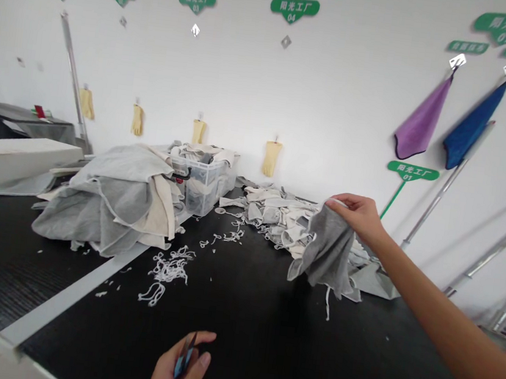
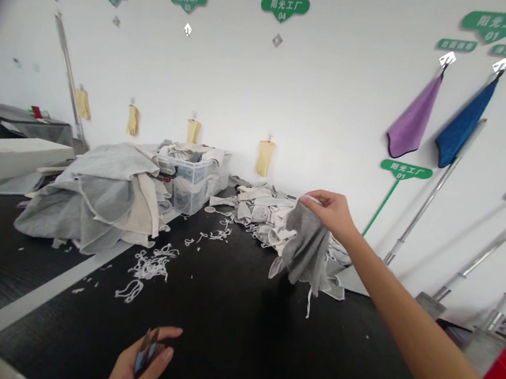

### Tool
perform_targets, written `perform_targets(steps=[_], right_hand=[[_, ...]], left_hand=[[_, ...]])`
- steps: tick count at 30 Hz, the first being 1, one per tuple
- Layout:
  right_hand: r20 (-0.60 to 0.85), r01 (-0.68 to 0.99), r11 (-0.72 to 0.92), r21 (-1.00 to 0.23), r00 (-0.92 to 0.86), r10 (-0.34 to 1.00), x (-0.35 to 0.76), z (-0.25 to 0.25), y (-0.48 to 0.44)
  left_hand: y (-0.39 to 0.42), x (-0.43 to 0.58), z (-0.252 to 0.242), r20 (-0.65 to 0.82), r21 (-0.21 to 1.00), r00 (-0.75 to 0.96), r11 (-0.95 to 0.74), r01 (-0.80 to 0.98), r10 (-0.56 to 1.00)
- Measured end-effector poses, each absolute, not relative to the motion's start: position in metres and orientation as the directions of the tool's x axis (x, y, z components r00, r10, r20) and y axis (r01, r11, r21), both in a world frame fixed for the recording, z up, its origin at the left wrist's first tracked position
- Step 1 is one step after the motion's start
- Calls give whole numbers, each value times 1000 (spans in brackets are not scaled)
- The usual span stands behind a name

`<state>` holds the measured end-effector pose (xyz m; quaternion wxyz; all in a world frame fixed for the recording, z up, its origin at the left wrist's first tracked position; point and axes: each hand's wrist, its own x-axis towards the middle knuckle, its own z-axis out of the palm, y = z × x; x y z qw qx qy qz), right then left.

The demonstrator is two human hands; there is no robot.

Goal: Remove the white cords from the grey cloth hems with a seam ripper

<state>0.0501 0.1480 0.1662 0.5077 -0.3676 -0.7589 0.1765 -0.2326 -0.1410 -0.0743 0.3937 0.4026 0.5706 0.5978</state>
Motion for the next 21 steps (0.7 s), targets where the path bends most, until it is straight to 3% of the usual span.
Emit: perform_targets(steps=[9,13,16,21], right_hand=[[457,322,718,-617,-597,660,-21,185,26],[378,290,679,-674,-655,654,-31,175,-4],[301,285,610,-739,-670,678,-23,169,-15],[69,353,458,-816,-726,684,2,159,-16]], left_hand=[[-85,-205,52,359,933,-226,-352,76,905],[-78,-204,57,461,880,-182,-421,219,869],[-86,-219,55,475,874,-213,-429,229,854],[-99,-243,76,531,843,-330,-447,299,781]])
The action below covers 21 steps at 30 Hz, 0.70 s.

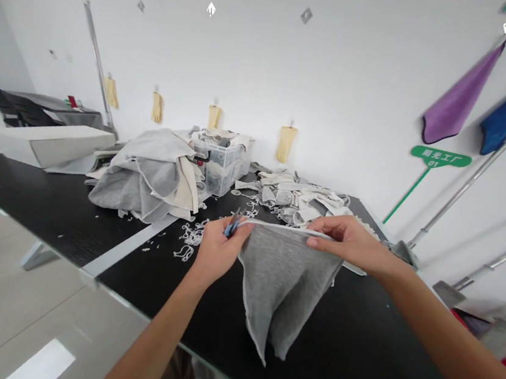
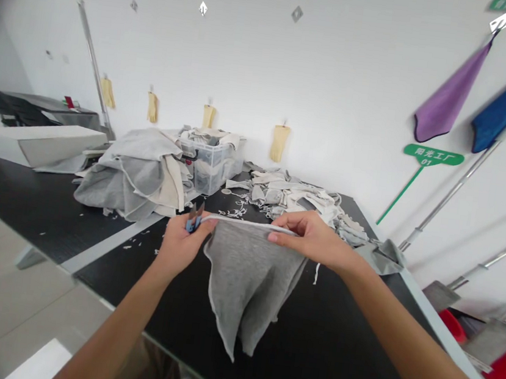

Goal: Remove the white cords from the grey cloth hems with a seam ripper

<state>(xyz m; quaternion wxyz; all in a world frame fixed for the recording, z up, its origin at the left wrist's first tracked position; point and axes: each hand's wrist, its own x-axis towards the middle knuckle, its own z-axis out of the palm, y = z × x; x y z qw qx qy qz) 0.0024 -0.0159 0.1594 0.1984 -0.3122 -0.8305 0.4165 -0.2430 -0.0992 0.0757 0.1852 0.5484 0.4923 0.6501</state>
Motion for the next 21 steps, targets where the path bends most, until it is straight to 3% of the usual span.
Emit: perform_targets(steps=[7,14,21], right_hand=[[-69,489,498,-716,-760,647,34,137,-6],[10,558,466,-686,-634,773,79,110,6],[224,736,597,-318,-554,802,117,98,-2]], left_hand=[[-105,-252,104,674,729,-407,-464,503,617],[-110,-274,112,710,698,-493,-414,584,502],[-114,-277,121,757,644,-471,-394,656,453]])
